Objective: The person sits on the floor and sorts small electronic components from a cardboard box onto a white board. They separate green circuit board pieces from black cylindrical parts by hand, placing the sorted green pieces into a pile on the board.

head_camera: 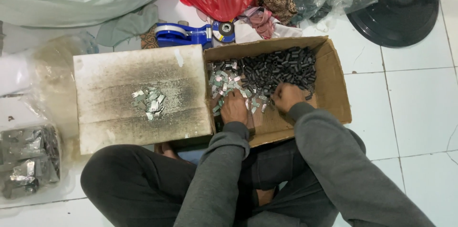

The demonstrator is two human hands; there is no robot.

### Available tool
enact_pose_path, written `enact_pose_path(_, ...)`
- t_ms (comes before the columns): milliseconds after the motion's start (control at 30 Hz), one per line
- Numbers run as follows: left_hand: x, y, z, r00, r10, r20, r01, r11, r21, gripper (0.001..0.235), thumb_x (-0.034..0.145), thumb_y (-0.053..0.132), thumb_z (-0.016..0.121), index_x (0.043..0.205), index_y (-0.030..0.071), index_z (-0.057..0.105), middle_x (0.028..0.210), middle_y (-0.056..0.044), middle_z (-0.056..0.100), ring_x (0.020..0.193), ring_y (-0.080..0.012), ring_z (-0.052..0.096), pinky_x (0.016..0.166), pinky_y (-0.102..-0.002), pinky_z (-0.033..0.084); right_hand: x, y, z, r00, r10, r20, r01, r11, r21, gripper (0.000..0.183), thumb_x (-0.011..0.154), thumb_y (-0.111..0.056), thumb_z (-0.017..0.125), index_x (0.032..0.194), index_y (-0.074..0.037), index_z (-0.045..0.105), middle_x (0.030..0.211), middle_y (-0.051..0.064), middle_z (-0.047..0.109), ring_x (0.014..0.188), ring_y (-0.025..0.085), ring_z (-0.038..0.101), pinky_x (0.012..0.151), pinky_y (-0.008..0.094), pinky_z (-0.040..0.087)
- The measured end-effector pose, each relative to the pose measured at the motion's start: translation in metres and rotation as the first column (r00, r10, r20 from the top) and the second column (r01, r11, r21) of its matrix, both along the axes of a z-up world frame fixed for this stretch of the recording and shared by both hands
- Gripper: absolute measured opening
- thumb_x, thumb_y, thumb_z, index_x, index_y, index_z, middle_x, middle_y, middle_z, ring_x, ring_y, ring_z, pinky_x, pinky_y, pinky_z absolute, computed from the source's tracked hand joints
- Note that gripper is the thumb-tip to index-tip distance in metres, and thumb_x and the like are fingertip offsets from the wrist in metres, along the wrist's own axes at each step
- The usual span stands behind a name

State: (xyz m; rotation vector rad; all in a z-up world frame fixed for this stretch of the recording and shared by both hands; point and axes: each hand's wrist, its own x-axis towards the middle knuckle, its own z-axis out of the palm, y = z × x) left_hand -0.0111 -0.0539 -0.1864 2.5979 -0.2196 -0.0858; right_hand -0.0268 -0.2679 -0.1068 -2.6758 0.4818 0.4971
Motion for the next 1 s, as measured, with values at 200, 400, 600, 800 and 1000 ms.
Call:
enact_pose_path(200, 0.006, 0.004, 0.048, 0.968, 0.198, -0.154, -0.247, 0.863, -0.441, 0.015, 0.101, 0.023, 0.065, 0.107, 0.009, 0.062, 0.091, -0.012, 0.063, 0.094, -0.0355, 0.069, 0.075, -0.048, 0.061, 0.007, -0.038, -0.019, 0.884, -0.463, -0.070, 0.374, 0.607, 0.701, 0.043, 0.090, -0.007, 0.070, 0.131, -0.001, 0.058, 0.105, 0.019, 0.074, 0.085, 0.026, 0.073, 0.072, 0.042, 0.062)
enact_pose_path(400, 0.016, 0.001, 0.016, 0.824, 0.327, -0.462, -0.558, 0.606, -0.567, 0.022, 0.103, 0.019, 0.045, 0.112, 0.013, 0.065, 0.082, -0.007, 0.075, 0.088, -0.0241, 0.074, 0.078, -0.040, 0.059, 0.007, -0.014, -0.059, 0.920, -0.380, -0.093, 0.333, 0.636, 0.696, 0.026, 0.089, -0.012, 0.066, 0.109, -0.001, 0.077, 0.104, 0.020, 0.077, 0.100, 0.030, 0.073, 0.080, 0.045, 0.059)
enact_pose_path(600, 0.005, 0.018, 0.116, 0.888, 0.116, -0.445, -0.231, 0.950, -0.212, 0.069, 0.087, 0.047, 0.067, 0.140, 0.008, 0.044, 0.099, -0.019, 0.075, 0.098, -0.0374, 0.075, 0.083, -0.053, 0.060, 0.001, 0.027, -0.020, 0.998, -0.063, 0.007, 0.051, 0.861, 0.506, 0.027, 0.094, -0.016, 0.070, 0.112, 0.004, 0.072, 0.115, 0.024, 0.075, 0.114, 0.041, 0.069, 0.101, 0.057, 0.053)
enact_pose_path(800, 0.006, 0.014, 0.105, 0.867, -0.012, -0.497, -0.014, 0.999, -0.047, 0.047, 0.102, 0.031, 0.058, 0.138, 0.005, 0.041, 0.108, -0.026, 0.074, 0.110, -0.0438, 0.071, 0.094, -0.057, 0.057, 0.004, 0.044, -0.021, 0.976, 0.205, 0.075, -0.216, 0.956, 0.199, 0.038, 0.076, -0.022, 0.090, 0.107, -0.003, 0.078, 0.107, 0.019, 0.078, 0.107, 0.042, 0.072, 0.091, 0.052, 0.061)
enact_pose_path(1000, 0.011, 0.012, 0.068, 0.854, 0.056, -0.517, -0.091, 0.995, -0.041, 0.063, 0.097, 0.041, 0.067, 0.139, -0.002, 0.044, 0.111, -0.026, 0.073, 0.112, -0.0426, 0.070, 0.094, -0.056, 0.057, 0.003, 0.036, -0.065, 0.975, 0.213, 0.069, -0.222, 0.960, 0.170, 0.033, 0.070, -0.027, 0.094, 0.095, -0.012, 0.079, 0.096, 0.011, 0.078, 0.102, 0.037, 0.074, 0.085, 0.050, 0.063)
